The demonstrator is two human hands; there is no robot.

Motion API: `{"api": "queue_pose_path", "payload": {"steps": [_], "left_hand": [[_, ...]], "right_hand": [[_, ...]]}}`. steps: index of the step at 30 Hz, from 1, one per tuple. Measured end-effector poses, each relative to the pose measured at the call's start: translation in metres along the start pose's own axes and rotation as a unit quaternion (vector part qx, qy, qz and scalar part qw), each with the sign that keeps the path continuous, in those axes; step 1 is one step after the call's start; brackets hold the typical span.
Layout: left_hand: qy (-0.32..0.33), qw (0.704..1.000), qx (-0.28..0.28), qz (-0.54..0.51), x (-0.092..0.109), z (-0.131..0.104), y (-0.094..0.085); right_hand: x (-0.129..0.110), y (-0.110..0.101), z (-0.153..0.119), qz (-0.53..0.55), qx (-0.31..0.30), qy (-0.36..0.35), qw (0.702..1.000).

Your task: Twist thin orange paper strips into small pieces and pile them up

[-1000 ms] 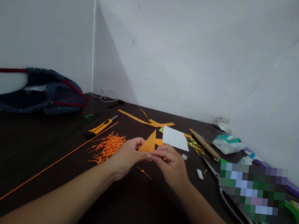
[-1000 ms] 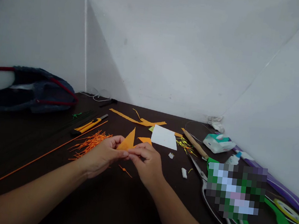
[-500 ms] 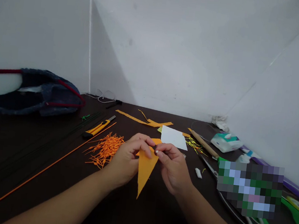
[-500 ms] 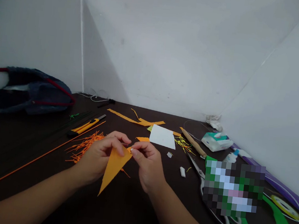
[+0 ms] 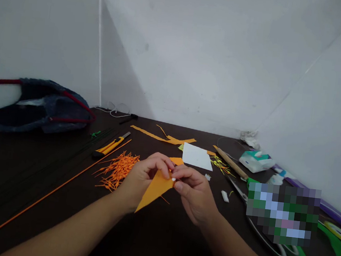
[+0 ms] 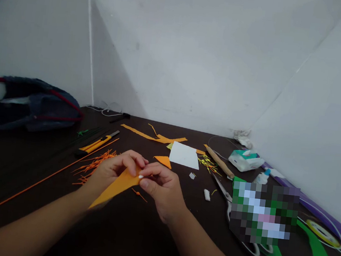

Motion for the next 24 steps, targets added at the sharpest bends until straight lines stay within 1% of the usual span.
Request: {"api": "queue_pose_path", "payload": {"steps": [3,6,10,12,14,15,17,19,20,22,24], "left_hand": [[-0.015,0.999,0.000,-0.030,-0.005,-0.001,-0.004],[-0.040,0.998,0.008,-0.051,-0.008,-0.001,-0.004],[-0.066,0.995,0.024,-0.067,-0.009,-0.001,-0.001],[-0.081,0.993,0.042,-0.068,-0.008,0.000,-0.001],[-0.117,0.988,0.075,-0.062,-0.010,0.000,-0.003],[-0.148,0.983,0.099,-0.053,-0.012,0.000,-0.006],[-0.234,0.961,0.141,-0.036,-0.019,-0.002,-0.013],[-0.321,0.932,0.156,-0.061,-0.027,-0.006,-0.017],[-0.353,0.918,0.154,-0.092,-0.029,-0.008,-0.018],[-0.393,0.897,0.133,-0.151,-0.032,-0.011,-0.017],[-0.406,0.893,0.102,-0.165,-0.032,-0.012,-0.015]], "right_hand": [[-0.003,-0.001,0.000,-0.046,-0.009,-0.033,0.998],[-0.005,-0.003,0.000,-0.108,0.016,-0.063,0.992],[-0.008,-0.004,-0.002,-0.160,0.049,-0.077,0.983],[-0.011,-0.005,-0.003,-0.181,0.055,-0.078,0.979],[-0.015,-0.006,-0.002,-0.223,0.056,-0.089,0.969],[-0.018,-0.007,-0.002,-0.256,0.053,-0.103,0.960],[-0.023,-0.008,-0.002,-0.336,0.039,-0.140,0.931],[-0.026,-0.008,-0.001,-0.408,0.019,-0.180,0.895],[-0.026,-0.008,-0.002,-0.433,0.009,-0.196,0.880],[-0.024,-0.008,-0.002,-0.466,-0.007,-0.220,0.857],[-0.021,-0.008,-0.001,-0.490,-0.021,-0.228,0.841]]}}
Point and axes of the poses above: each hand's wrist, its own z-axis towards the middle knuckle, its own y-axis out of the palm, x = y × z, the point moved 4 cm from there along z, towards the middle knuckle, and after that the axes turned 13 degrees about -z, right-handed, at the moved point
